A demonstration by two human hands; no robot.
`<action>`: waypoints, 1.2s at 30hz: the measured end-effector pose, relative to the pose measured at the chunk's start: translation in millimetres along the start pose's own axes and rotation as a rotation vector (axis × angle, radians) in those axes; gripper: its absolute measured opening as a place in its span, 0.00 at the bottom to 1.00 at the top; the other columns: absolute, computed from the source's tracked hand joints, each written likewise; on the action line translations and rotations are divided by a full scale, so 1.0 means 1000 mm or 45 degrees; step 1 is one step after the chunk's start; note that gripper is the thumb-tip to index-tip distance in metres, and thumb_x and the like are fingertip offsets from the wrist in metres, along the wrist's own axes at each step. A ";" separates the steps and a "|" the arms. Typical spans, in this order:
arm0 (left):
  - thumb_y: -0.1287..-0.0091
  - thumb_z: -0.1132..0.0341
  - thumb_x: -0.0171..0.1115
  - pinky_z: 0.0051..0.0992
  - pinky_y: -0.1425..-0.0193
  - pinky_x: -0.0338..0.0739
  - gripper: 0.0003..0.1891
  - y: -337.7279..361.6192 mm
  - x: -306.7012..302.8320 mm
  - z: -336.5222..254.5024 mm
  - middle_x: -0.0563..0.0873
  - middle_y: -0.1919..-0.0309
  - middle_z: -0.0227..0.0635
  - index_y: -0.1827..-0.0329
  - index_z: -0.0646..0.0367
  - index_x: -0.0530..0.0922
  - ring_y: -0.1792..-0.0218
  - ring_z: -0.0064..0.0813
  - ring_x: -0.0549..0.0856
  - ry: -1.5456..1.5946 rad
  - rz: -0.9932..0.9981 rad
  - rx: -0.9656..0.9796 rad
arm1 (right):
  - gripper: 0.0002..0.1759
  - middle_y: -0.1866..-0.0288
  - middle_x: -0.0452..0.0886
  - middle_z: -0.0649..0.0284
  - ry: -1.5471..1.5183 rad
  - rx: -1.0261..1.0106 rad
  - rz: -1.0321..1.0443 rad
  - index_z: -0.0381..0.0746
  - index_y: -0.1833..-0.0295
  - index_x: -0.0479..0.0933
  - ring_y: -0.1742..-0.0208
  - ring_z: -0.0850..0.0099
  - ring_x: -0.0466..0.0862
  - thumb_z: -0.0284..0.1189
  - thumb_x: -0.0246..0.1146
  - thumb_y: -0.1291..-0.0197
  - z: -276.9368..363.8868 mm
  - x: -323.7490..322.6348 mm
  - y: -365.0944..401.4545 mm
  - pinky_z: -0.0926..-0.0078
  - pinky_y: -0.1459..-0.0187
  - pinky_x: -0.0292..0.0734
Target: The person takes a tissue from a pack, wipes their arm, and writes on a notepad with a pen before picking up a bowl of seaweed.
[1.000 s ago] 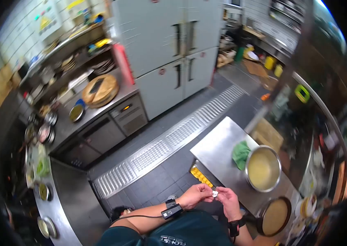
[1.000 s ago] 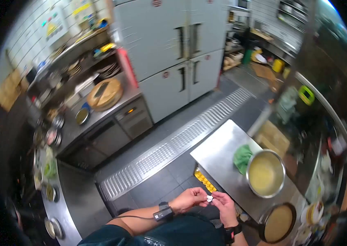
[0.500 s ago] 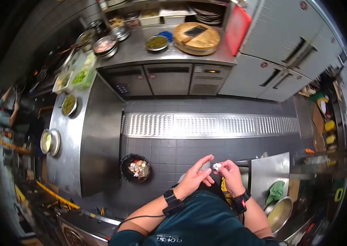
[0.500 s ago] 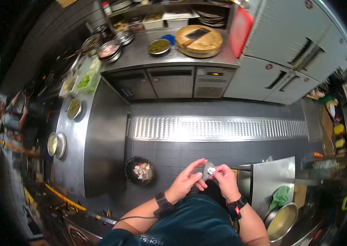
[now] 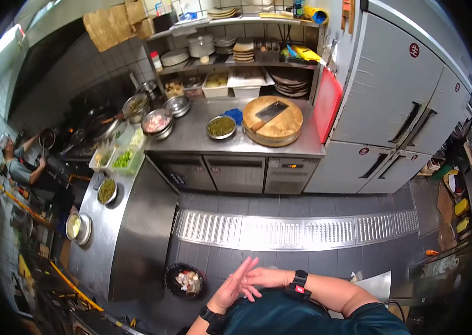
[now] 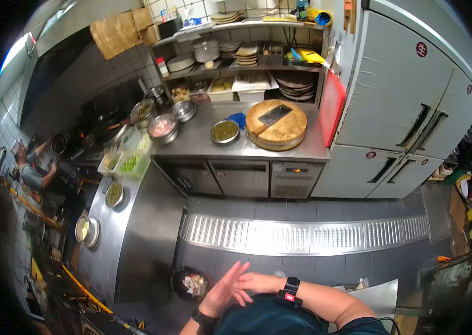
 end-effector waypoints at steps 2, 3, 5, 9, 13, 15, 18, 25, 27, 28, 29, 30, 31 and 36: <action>0.23 0.37 0.44 0.30 0.62 0.87 0.43 -0.019 0.000 0.008 0.53 0.19 0.54 0.15 0.51 0.41 0.60 0.45 0.90 0.021 -0.010 -0.107 | 0.31 0.70 0.85 0.63 0.120 0.144 0.057 0.36 0.65 0.82 0.59 0.71 0.83 0.44 0.42 0.18 0.008 -0.006 0.018 0.72 0.36 0.71; 0.25 0.34 0.44 0.31 0.64 0.87 0.45 -0.027 -0.001 0.018 0.53 0.19 0.57 0.15 0.50 0.41 0.62 0.47 0.90 0.058 -0.036 -0.218 | 0.32 0.69 0.85 0.63 0.127 0.132 0.045 0.36 0.66 0.82 0.56 0.71 0.83 0.44 0.42 0.18 0.010 -0.012 0.021 0.72 0.37 0.71; 0.22 0.37 0.41 0.29 0.64 0.87 0.42 -0.045 -0.004 0.024 0.57 0.20 0.54 0.15 0.50 0.40 0.63 0.43 0.90 0.069 -0.081 -0.242 | 0.32 0.69 0.86 0.63 0.155 0.192 0.010 0.36 0.66 0.82 0.55 0.71 0.83 0.45 0.41 0.17 0.014 -0.028 0.031 0.73 0.37 0.71; 0.18 0.45 0.39 0.27 0.67 0.87 0.37 -0.062 -0.019 0.035 0.61 0.21 0.52 0.15 0.47 0.35 0.67 0.39 0.90 -0.086 -0.272 -0.292 | 0.28 0.68 0.86 0.65 0.247 0.166 -0.055 0.37 0.63 0.80 0.63 0.71 0.84 0.41 0.41 0.18 0.017 -0.053 0.032 0.74 0.46 0.76; 0.18 0.49 0.41 0.28 0.69 0.87 0.37 -0.069 -0.034 0.039 0.60 0.21 0.52 0.15 0.46 0.34 0.66 0.41 0.90 -0.258 -0.468 -0.330 | 0.23 0.69 0.85 0.65 0.546 0.091 -0.102 0.37 0.60 0.78 0.71 0.71 0.83 0.39 0.43 0.19 0.022 -0.075 0.031 0.72 0.58 0.79; 0.18 0.49 0.42 0.28 0.69 0.88 0.37 -0.068 -0.046 0.040 0.60 0.21 0.52 0.15 0.47 0.35 0.64 0.42 0.90 -0.251 -0.536 -0.347 | 0.23 0.70 0.85 0.64 0.659 0.140 -0.144 0.36 0.59 0.79 0.67 0.72 0.84 0.41 0.47 0.20 0.020 -0.090 0.027 0.70 0.60 0.78; 0.19 0.48 0.43 0.30 0.67 0.89 0.37 -0.070 -0.062 0.011 0.58 0.20 0.53 0.15 0.50 0.38 0.52 0.49 0.89 -0.386 -0.521 -0.144 | 0.22 0.61 0.87 0.60 0.432 0.162 -0.481 0.33 0.52 0.80 0.57 0.69 0.87 0.40 0.50 0.20 0.005 -0.128 0.021 0.68 0.53 0.82; 0.25 0.31 0.41 0.32 0.51 0.88 0.47 -0.088 -0.052 -0.069 0.46 0.16 0.44 0.15 0.55 0.41 0.19 0.53 0.56 0.056 -0.278 0.390 | 0.20 0.57 0.83 0.59 -0.500 0.145 -0.340 0.29 0.48 0.77 0.47 0.71 0.81 0.37 0.51 0.20 0.043 -0.109 -0.029 0.74 0.40 0.75; 0.26 0.31 0.41 0.31 0.50 0.88 0.48 -0.089 -0.071 -0.070 0.45 0.16 0.43 0.15 0.55 0.40 0.19 0.51 0.56 -0.021 -0.259 0.328 | 0.20 0.71 0.72 0.69 -0.349 0.162 -0.207 0.35 0.61 0.76 0.61 0.76 0.73 0.38 0.51 0.20 0.091 -0.082 -0.047 0.78 0.52 0.70; 0.25 0.31 0.41 0.31 0.50 0.88 0.48 -0.090 -0.080 -0.072 0.45 0.16 0.42 0.15 0.55 0.39 0.19 0.49 0.56 -0.053 -0.251 0.300 | 0.20 0.71 0.72 0.69 -0.331 0.162 -0.209 0.35 0.61 0.76 0.61 0.76 0.73 0.38 0.51 0.20 0.089 -0.087 -0.056 0.78 0.52 0.70; 0.25 0.32 0.41 0.31 0.50 0.88 0.48 -0.091 -0.090 -0.074 0.44 0.16 0.41 0.15 0.56 0.39 0.19 0.48 0.56 -0.087 -0.243 0.271 | 0.20 0.70 0.74 0.70 -0.047 0.153 -0.182 0.35 0.60 0.77 0.61 0.76 0.73 0.39 0.51 0.20 0.083 -0.096 -0.064 0.78 0.51 0.70; 0.24 0.32 0.40 0.30 0.50 0.88 0.47 -0.092 -0.099 -0.076 0.43 0.16 0.40 0.15 0.56 0.38 0.19 0.46 0.57 -0.120 -0.234 0.243 | 0.20 0.70 0.75 0.70 0.240 0.147 -0.152 0.36 0.60 0.77 0.60 0.76 0.74 0.40 0.51 0.20 0.081 -0.103 -0.073 0.78 0.50 0.71; 0.23 0.34 0.39 0.30 0.50 0.88 0.45 -0.091 -0.098 -0.093 0.43 0.16 0.39 0.15 0.56 0.39 0.19 0.46 0.57 -0.263 -0.298 0.197 | 0.20 0.71 0.76 0.68 0.481 0.150 -0.164 0.37 0.58 0.78 0.63 0.75 0.75 0.40 0.51 0.20 0.084 -0.109 -0.080 0.76 0.53 0.73; 0.17 0.45 0.32 0.35 0.43 0.86 0.36 -0.085 -0.179 -0.099 0.42 0.17 0.46 0.16 0.61 0.46 0.21 0.47 0.63 -0.675 -0.431 0.226 | 0.18 0.73 0.79 0.62 0.900 -0.005 -0.239 0.37 0.52 0.81 0.68 0.73 0.79 0.40 0.54 0.21 0.113 -0.106 -0.130 0.72 0.59 0.77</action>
Point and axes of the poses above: each hand's wrist, its own y-axis away from the middle knuckle, its own x-axis out of the palm, z = x × y, the point moved 10 cm from there along -y, towards the middle knuckle
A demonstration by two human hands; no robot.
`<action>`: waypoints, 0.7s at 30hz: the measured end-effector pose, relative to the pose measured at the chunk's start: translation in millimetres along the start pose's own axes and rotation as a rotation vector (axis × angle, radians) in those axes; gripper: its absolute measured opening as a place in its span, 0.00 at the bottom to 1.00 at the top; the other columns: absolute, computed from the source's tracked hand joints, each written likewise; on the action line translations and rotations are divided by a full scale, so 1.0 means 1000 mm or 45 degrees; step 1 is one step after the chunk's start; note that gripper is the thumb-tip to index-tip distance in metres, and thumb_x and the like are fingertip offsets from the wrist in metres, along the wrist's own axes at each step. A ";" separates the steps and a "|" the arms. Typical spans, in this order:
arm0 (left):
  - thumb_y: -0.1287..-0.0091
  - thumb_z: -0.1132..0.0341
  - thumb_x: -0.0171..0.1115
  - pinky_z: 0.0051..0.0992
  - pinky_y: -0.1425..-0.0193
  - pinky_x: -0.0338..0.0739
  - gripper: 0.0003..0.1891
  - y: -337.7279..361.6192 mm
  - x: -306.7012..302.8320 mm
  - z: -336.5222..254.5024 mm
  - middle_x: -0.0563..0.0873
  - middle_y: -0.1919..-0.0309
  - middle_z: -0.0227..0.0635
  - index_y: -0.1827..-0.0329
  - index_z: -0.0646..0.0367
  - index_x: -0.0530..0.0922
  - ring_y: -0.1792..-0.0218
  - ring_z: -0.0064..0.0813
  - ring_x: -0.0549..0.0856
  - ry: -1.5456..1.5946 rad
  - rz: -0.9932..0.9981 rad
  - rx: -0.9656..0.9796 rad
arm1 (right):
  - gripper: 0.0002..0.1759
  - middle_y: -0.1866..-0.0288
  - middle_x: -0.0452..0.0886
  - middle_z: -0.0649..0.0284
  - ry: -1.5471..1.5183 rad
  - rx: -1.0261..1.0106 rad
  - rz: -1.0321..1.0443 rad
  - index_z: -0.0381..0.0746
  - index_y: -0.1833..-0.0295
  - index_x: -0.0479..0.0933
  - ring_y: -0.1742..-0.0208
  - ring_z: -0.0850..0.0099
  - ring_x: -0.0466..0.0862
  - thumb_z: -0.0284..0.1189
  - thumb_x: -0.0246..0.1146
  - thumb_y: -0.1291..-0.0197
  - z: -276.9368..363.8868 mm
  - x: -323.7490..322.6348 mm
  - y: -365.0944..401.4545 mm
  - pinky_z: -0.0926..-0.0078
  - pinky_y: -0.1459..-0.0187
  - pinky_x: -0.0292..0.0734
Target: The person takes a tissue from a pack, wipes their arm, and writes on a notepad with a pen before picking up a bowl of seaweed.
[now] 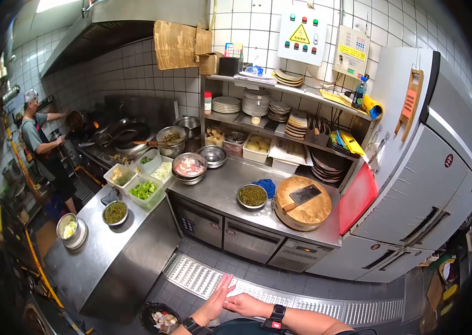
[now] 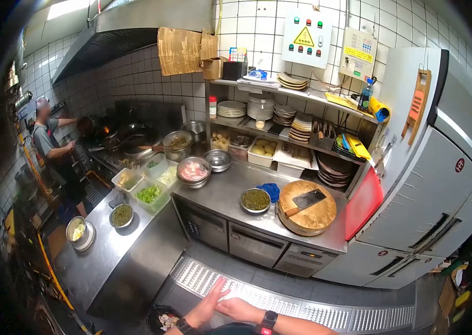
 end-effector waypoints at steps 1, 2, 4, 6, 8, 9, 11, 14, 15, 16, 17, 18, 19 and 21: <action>0.16 0.52 0.35 0.36 0.40 0.85 0.32 0.000 -0.015 -0.008 0.51 0.19 0.51 0.18 0.64 0.51 0.25 0.45 0.68 -0.008 -0.102 0.079 | 0.18 0.72 0.80 0.62 0.052 -0.018 -0.110 0.37 0.50 0.83 0.67 0.73 0.80 0.40 0.55 0.22 -0.007 -0.004 -0.012 0.73 0.58 0.78; 0.16 0.52 0.35 0.36 0.40 0.85 0.32 0.003 -0.025 -0.011 0.51 0.19 0.51 0.18 0.64 0.51 0.25 0.45 0.68 -0.014 -0.094 0.079 | 0.19 0.71 0.81 0.62 0.104 -0.037 -0.220 0.38 0.47 0.84 0.66 0.73 0.81 0.41 0.55 0.22 -0.014 -0.009 -0.024 0.74 0.57 0.78; 0.17 0.60 0.41 0.33 0.42 0.86 0.27 0.012 -0.056 -0.005 0.61 0.23 0.51 0.22 0.68 0.60 0.28 0.41 0.72 0.351 -0.276 -0.045 | 0.19 0.70 0.82 0.61 -0.065 0.076 -0.343 0.39 0.43 0.84 0.66 0.76 0.82 0.42 0.58 0.23 -0.041 -0.020 -0.051 0.76 0.58 0.79; 0.23 0.71 0.52 0.28 0.45 0.87 0.22 0.018 -0.081 -0.013 0.69 0.27 0.50 0.28 0.70 0.70 0.35 0.36 0.79 0.305 -0.361 0.029 | 0.19 0.71 0.82 0.64 -0.044 0.045 -0.398 0.37 0.47 0.85 0.66 0.79 0.81 0.42 0.60 0.25 -0.042 -0.026 -0.074 0.77 0.60 0.78; 0.30 0.75 0.63 0.29 0.46 0.86 0.22 0.027 -0.099 -0.043 0.73 0.29 0.46 0.34 0.73 0.75 0.35 0.32 0.79 -0.270 -0.407 0.077 | 0.20 0.69 0.79 0.69 -0.491 0.430 -0.258 0.34 0.53 0.84 0.65 0.81 0.81 0.42 0.63 0.27 -0.064 -0.009 -0.095 0.80 0.63 0.78; 0.35 0.76 0.69 0.26 0.47 0.85 0.22 0.031 -0.115 -0.027 0.76 0.31 0.47 0.37 0.70 0.79 0.39 0.28 0.82 -0.170 -0.488 0.031 | 0.19 0.67 0.79 0.69 -0.640 0.414 -0.233 0.33 0.48 0.81 0.65 0.81 0.81 0.40 0.64 0.27 -0.051 -0.004 -0.104 0.81 0.63 0.79; 0.36 0.78 0.66 0.24 0.49 0.85 0.21 0.036 -0.138 -0.002 0.77 0.34 0.46 0.38 0.72 0.79 0.42 0.28 0.83 -0.193 -0.544 -0.001 | 0.20 0.65 0.80 0.68 -0.803 0.392 -0.219 0.33 0.42 0.78 0.65 0.82 0.81 0.38 0.65 0.28 -0.031 0.007 -0.121 0.82 0.62 0.80; 0.35 0.79 0.66 0.24 0.51 0.86 0.16 0.047 -0.161 0.007 0.82 0.42 0.42 0.44 0.72 0.81 0.48 0.25 0.86 -0.050 -0.669 -0.067 | 0.28 0.62 0.80 0.68 -0.861 0.425 -0.248 0.33 0.32 0.69 0.65 0.82 0.81 0.33 0.67 0.30 -0.027 0.019 -0.143 0.83 0.60 0.83; 0.31 0.76 0.64 0.24 0.52 0.83 0.13 0.051 -0.163 -0.006 0.84 0.49 0.40 0.45 0.69 0.80 0.52 0.27 0.86 -0.042 -0.682 -0.064 | 0.30 0.61 0.80 0.68 -0.880 0.396 -0.148 0.33 0.30 0.66 0.64 0.82 0.81 0.32 0.68 0.30 -0.025 0.027 -0.152 0.83 0.59 0.84; 0.28 0.72 0.63 0.24 0.53 0.80 0.10 0.055 -0.165 -0.015 0.87 0.55 0.38 0.47 0.66 0.80 0.57 0.30 0.87 -0.033 -0.695 -0.061 | 0.32 0.60 0.80 0.68 -0.897 0.367 -0.049 0.33 0.28 0.64 0.63 0.82 0.82 0.31 0.68 0.31 -0.024 0.034 -0.160 0.83 0.58 0.84; 0.28 0.72 0.63 0.24 0.53 0.80 0.10 0.058 -0.167 -0.017 0.87 0.55 0.38 0.47 0.66 0.80 0.57 0.30 0.87 -0.034 -0.684 -0.072 | 0.34 0.60 0.81 0.67 -0.883 0.355 -0.051 0.33 0.26 0.63 0.61 0.81 0.83 0.34 0.68 0.31 -0.037 0.039 -0.167 0.84 0.59 0.83; 0.27 0.70 0.63 0.23 0.55 0.80 0.10 0.060 -0.171 -0.020 0.87 0.55 0.39 0.47 0.66 0.80 0.56 0.28 0.87 -0.096 -0.664 -0.088 | 0.34 0.60 0.81 0.67 -0.895 0.357 -0.062 0.33 0.26 0.63 0.61 0.81 0.83 0.34 0.68 0.31 -0.041 0.046 -0.170 0.84 0.59 0.83; 0.26 0.68 0.63 0.22 0.57 0.80 0.11 0.059 -0.173 -0.024 0.88 0.55 0.39 0.48 0.67 0.80 0.55 0.26 0.88 -0.160 -0.635 -0.095 | 0.35 0.59 0.83 0.66 -0.817 0.388 0.036 0.34 0.25 0.62 0.61 0.81 0.83 0.36 0.67 0.30 -0.044 0.055 -0.175 0.84 0.59 0.82; 0.26 0.68 0.64 0.22 0.58 0.79 0.11 0.061 -0.179 -0.027 0.88 0.56 0.38 0.48 0.66 0.80 0.57 0.25 0.87 -0.073 -0.650 -0.158 | 0.36 0.58 0.86 0.63 -0.714 0.403 0.164 0.35 0.23 0.61 0.59 0.81 0.83 0.41 0.64 0.27 -0.051 0.063 -0.188 0.82 0.58 0.81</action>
Point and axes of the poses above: each hand's wrist, its own y-axis away from the middle knuckle, its own x-axis out of the palm, z = x × y, the point moved 10 cm from there along -y, towards the middle knuckle
